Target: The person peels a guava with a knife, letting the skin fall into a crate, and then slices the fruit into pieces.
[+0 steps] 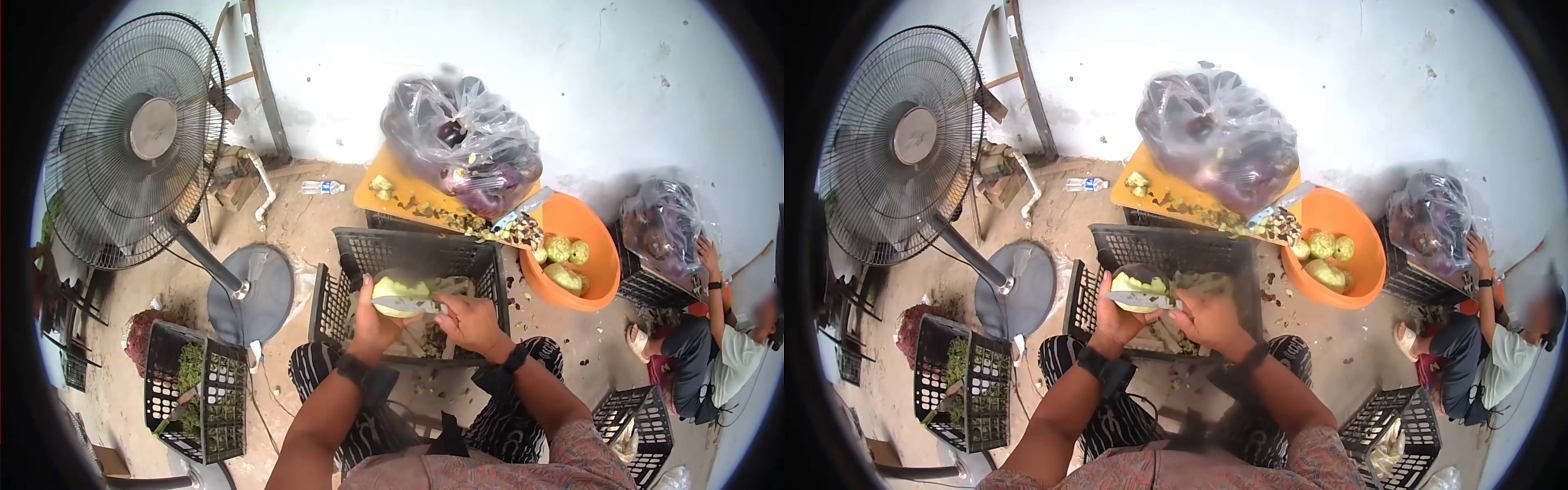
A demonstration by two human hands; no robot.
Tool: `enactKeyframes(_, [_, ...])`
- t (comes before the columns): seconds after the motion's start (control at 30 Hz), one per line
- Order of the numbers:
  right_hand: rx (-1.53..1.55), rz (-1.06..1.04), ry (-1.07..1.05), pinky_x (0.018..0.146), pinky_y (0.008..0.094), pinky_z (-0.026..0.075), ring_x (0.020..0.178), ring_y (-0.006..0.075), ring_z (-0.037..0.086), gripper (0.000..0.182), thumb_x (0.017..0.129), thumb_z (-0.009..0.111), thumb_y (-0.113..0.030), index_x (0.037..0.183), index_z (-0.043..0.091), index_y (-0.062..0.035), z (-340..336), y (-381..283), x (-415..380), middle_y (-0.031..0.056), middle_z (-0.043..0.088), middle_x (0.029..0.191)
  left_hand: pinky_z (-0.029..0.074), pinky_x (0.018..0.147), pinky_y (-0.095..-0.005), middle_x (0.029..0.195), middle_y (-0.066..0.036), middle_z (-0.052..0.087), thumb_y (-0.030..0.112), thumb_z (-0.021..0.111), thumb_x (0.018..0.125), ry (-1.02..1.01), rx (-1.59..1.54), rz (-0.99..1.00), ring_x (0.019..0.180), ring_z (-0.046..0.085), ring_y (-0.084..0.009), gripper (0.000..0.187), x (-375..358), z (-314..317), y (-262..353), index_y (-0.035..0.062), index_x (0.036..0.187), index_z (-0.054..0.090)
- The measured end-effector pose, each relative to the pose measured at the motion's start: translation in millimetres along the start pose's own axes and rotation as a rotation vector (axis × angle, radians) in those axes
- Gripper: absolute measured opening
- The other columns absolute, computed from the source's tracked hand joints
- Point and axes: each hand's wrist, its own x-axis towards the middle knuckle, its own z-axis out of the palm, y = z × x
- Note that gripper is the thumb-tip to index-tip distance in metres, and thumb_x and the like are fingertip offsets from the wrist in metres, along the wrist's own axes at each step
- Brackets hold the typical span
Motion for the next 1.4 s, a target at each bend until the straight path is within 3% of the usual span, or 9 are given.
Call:
enactKeyframes(0.17, [-0.059,-0.087,0.134,0.05,0.0367,0.046,0.056,0.0271,0.058,0.023,0.079,0.069,-0.027,0.087,0.065,-0.0067,2,14,-8,0.0058,0.059,0.065,0.041,0.096,-0.0533,0.129,-0.013,0.054,0.067,0.021,0.092,0.05,0.027,-0.072,0.119,0.05,-0.0335,0.071,12,-3,-16,0.0138,0.129,0.05])
enactKeyframes(0.37, [-0.068,-0.032,0.173,0.048,0.038,0.043,0.055,0.0258,0.056,0.027,0.078,0.071,-0.031,0.068,0.055,-0.0119,-1,19,-5,0.0053,0.054,0.062,0.043,0.09,-0.0522,0.125,-0.01,0.056,0.072,0.02,0.089,0.111,0.054,-0.157,0.114,0.054,-0.0309,0.073,16,4,-22,0.0176,0.127,0.052])
enactKeyframes(1.07, [-0.113,-0.109,0.155,0.046,0.0358,0.044,0.051,0.0244,0.055,0.03,0.075,0.072,-0.031,0.065,0.054,-0.0096,-6,14,-1,0.0032,0.051,0.058,0.048,0.082,-0.051,0.116,-0.01,0.06,0.066,0.021,0.091,0.135,-0.009,-0.096,0.103,0.058,-0.0301,0.069,8,4,-11,0.0149,0.122,0.055])
enactKeyframes(1.4, [-0.127,-0.137,0.147,0.045,0.0356,0.043,0.05,0.0237,0.055,0.031,0.074,0.073,-0.03,0.063,0.052,-0.01,-3,10,-1,0.0033,0.05,0.057,0.048,0.083,-0.0492,0.115,-0.009,0.061,0.057,0.032,0.094,0.165,0.064,-0.072,0.103,0.058,-0.0287,0.056,4,1,-12,0.0124,0.12,0.056])
